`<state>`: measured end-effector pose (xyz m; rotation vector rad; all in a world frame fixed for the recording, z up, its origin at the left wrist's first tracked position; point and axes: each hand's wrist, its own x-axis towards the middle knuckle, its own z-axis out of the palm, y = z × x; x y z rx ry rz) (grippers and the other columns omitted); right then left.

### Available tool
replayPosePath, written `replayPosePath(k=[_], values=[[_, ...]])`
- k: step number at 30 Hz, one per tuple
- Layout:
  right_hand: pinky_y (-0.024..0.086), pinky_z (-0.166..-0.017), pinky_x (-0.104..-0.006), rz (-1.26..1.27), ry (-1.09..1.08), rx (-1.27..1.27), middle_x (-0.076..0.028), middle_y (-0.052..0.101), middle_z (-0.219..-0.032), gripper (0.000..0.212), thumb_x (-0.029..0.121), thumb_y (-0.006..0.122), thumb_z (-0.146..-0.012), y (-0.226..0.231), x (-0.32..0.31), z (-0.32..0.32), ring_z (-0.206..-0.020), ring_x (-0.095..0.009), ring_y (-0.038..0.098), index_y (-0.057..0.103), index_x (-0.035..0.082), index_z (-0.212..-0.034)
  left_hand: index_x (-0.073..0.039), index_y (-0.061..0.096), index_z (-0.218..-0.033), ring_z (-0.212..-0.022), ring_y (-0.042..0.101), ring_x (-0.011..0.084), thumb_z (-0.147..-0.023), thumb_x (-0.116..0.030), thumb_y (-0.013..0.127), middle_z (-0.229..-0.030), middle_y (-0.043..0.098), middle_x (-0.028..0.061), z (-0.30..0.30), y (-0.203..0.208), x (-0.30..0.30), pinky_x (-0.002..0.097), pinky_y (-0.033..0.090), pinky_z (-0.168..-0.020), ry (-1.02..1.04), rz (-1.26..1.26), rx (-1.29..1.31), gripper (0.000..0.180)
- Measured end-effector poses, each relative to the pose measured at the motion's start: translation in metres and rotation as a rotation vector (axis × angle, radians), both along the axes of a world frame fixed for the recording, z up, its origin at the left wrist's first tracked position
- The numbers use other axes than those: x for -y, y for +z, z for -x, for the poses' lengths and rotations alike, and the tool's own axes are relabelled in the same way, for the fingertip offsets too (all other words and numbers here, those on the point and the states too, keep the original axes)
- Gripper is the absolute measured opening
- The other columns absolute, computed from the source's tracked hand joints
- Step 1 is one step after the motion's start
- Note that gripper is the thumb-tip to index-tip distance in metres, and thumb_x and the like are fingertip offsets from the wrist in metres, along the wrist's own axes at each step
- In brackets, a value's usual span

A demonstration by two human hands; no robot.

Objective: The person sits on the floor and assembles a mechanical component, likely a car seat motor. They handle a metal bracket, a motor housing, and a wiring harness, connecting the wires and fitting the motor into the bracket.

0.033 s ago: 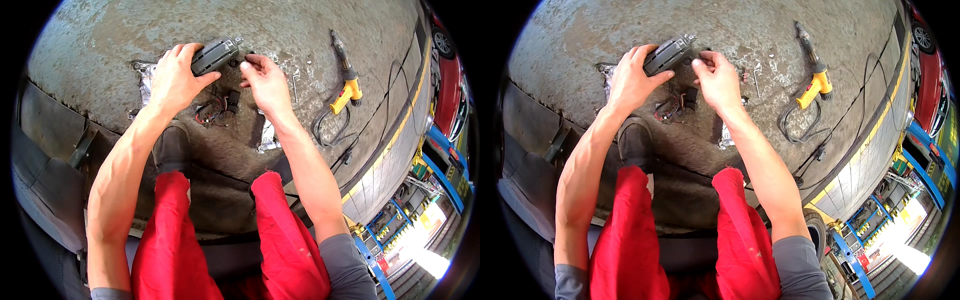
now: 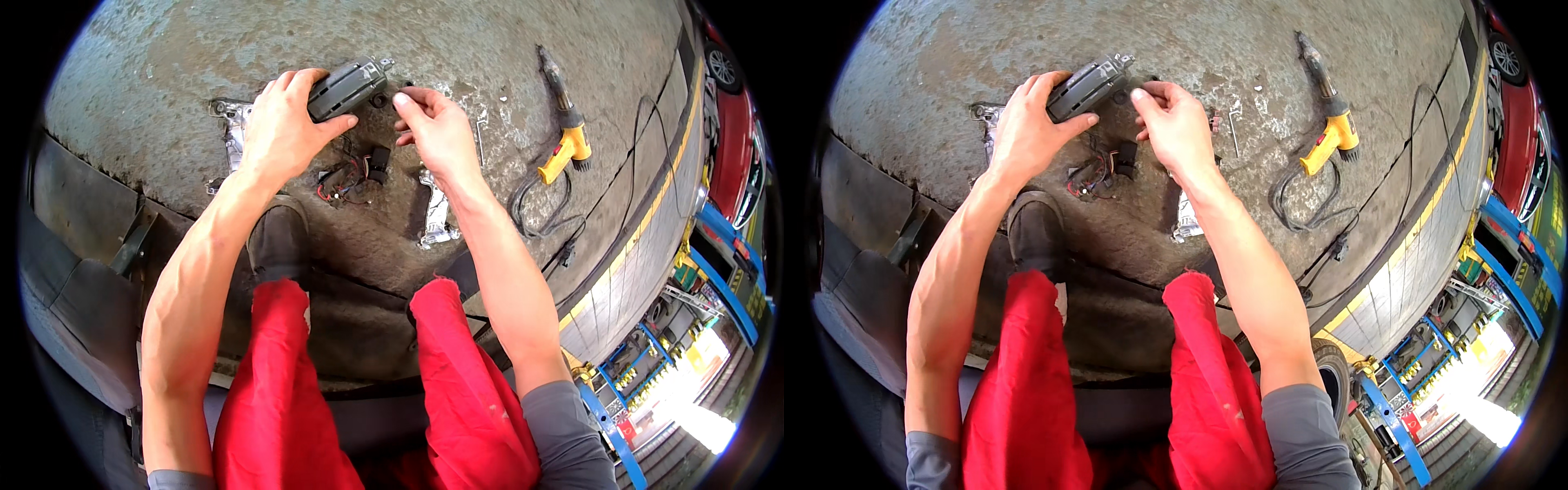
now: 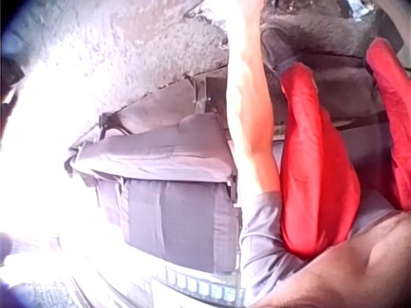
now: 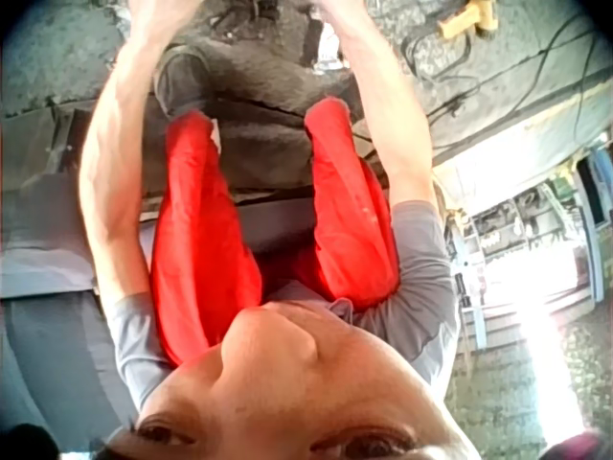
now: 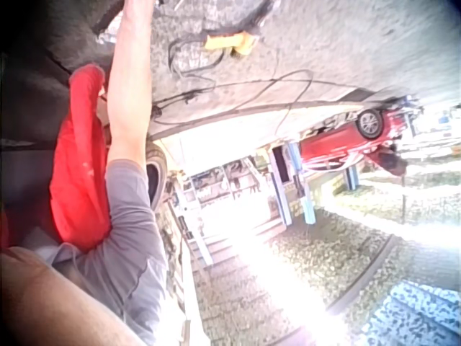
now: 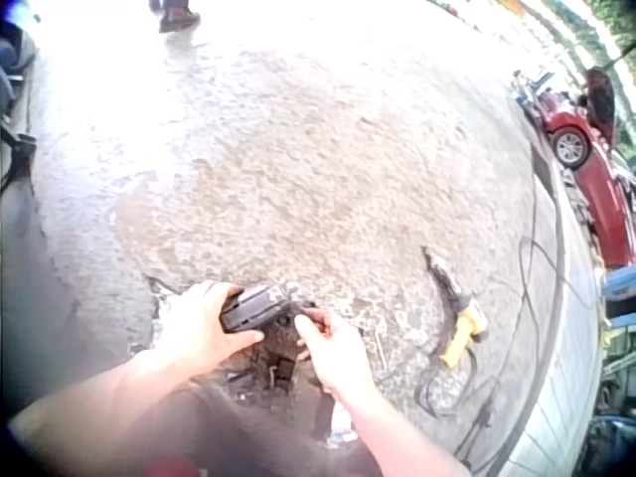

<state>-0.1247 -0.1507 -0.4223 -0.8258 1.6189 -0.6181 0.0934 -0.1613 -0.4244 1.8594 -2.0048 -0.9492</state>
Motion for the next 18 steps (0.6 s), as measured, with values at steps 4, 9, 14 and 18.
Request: replayPosePath(k=[4,9,14,18], values=[[0.05,-0.06,-0.026,-0.152,0.13,-0.065,-0.006,0.069,-0.087,0.05,0.036,0.074,-0.099,0.007,0.011,-0.004,-0.072,-0.011,0.061,0.07,-0.008,-0.124,-0.004,0.065,-0.134,-0.123,0.063,0.0343,-0.08,-0.038,0.088,-0.129,0.067,0.0154,-0.001,0.002,0.003,0.0443,0.05,-0.105,0.01,-0.023,-0.027,0.068],[0.042,-0.052,-0.0297,-0.17,0.092,-0.077,-0.006,0.067,-0.077,0.044,0.037,0.075,-0.096,-0.001,0.016,-0.006,-0.064,-0.011,0.06,0.074,-0.005,-0.109,-0.003,0.063,-0.136,-0.122,0.065,0.033,-0.08,-0.039,0.089,-0.128,0.068,0.0157,-0.003,0.003,0.008,0.0429,0.051,-0.104,0.01,-0.062,-0.032,0.071],[0.04,-0.054,-0.023,-0.182,0.164,-0.054,-0.005,0.069,-0.085,0.058,0.044,0.075,-0.097,0.008,0.016,-0.002,-0.066,-0.007,0.056,0.07,-0.005,-0.127,-0.001,0.064,-0.136,-0.116,0.067,0.0325,-0.08,-0.041,0.089,-0.126,0.07,0.0177,-0.005,0.002,0.008,0.0421,0.052,-0.102,0.027,-0.082,-0.078,0.073],[0.055,-0.07,-0.0367,0.014,0.057,-0.223,-0.012,0.075,-0.091,0.046,0.035,0.072,-0.1,0.004,0.02,0.024,-0.072,-0.018,0.068,0.069,-0.005,-0.123,0.0,0.064,-0.136,-0.116,0.067,0.0328,-0.085,-0.049,0.084,-0.125,0.069,0.0175,-0.01,0.001,0.011,0.0428,0.052,-0.1,0.023,-0.108,-0.087,0.074]])
